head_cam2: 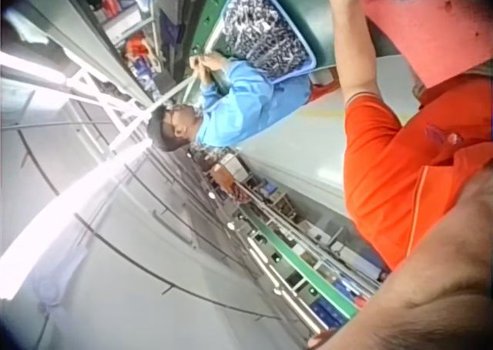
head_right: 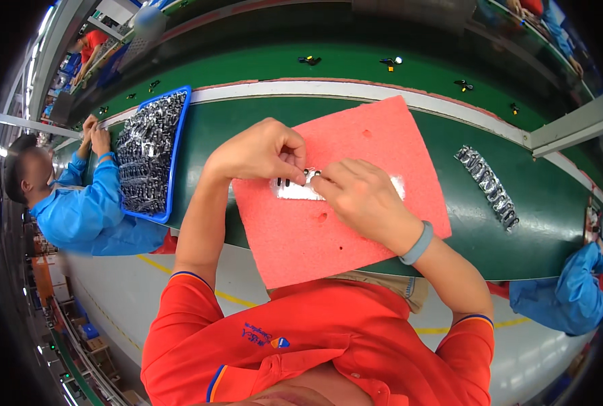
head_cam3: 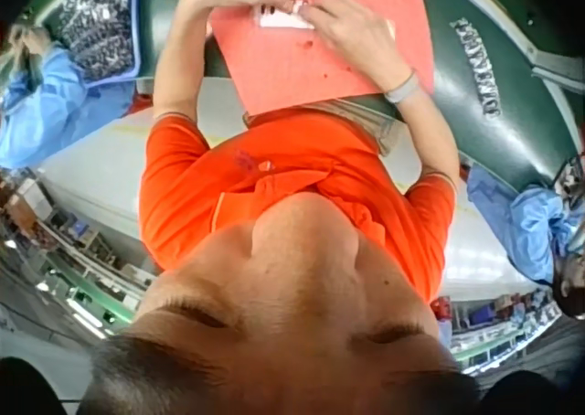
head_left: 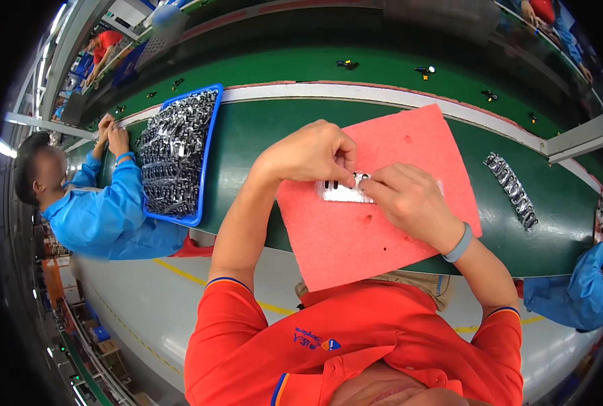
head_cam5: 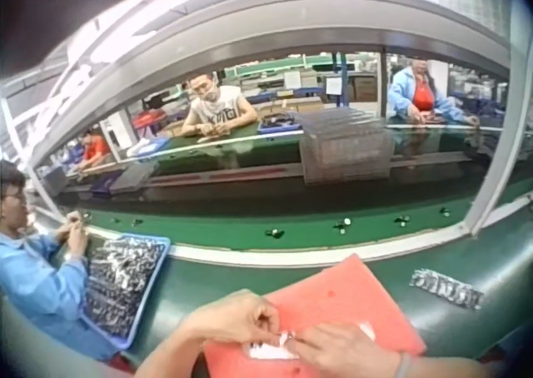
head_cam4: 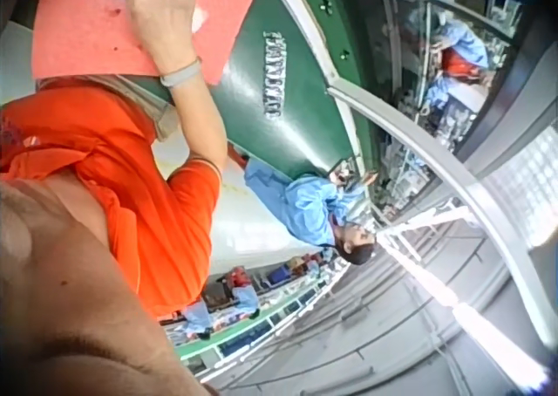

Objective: The recorder is assembling small electronic components by placing them into a white template on an assembly line.

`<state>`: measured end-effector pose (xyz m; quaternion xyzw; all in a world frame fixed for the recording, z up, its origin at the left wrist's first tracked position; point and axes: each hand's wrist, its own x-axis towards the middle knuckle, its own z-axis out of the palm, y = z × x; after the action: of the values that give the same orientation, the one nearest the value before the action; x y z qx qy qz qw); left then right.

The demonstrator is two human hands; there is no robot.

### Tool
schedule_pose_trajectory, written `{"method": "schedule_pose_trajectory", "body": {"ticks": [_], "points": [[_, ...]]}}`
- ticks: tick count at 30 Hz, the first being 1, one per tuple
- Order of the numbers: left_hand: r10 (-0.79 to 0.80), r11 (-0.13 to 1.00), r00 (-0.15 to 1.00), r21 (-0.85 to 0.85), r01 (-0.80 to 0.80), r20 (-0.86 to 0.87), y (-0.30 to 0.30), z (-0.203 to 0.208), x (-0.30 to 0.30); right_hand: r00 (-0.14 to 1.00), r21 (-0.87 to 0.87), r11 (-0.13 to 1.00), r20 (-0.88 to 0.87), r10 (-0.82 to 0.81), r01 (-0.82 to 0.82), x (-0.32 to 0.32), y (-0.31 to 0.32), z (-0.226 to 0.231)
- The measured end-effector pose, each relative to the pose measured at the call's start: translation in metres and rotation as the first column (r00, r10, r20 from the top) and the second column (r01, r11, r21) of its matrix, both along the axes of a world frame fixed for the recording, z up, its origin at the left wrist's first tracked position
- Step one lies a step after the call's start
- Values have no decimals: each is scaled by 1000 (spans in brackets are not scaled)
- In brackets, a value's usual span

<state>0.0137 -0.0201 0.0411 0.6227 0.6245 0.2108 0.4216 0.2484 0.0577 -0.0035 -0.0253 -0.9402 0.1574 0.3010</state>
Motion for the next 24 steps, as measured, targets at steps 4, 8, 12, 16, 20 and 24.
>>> {"method": "schedule_pose_trajectory", "body": {"ticks": [4, 8, 12, 16, 20, 24], "points": [[-43, 997, 998, 60, 46, -51, 2, -8, 5, 986, 141, 990, 168, -13, -11, -5, -5, 7], [-12, 1000, 997, 27, 14, -72, 0, -7, 4, 938, 264, 962, 344, -30, -66, -14, -12, 12], [12, 999, 1000, -47, -13, -11, 5, -8, 4, 908, 319, 946, 412, -80, -62, -18, -17, 19], [-1, 997, 999, -71, -2, -37, 7, -9, 7, 969, 202, 979, 233, -79, 32, -15, -15, 11], [11, 994, 999, -105, -15, -38, 5, -8, 12, 991, 70, 994, 96, -92, 85, -6, -8, 2], [73, 974, 997, -215, -69, 12, 6, -11, 8, 995, -120, 989, 54, -86, 92, 11, 15, 1]]}}
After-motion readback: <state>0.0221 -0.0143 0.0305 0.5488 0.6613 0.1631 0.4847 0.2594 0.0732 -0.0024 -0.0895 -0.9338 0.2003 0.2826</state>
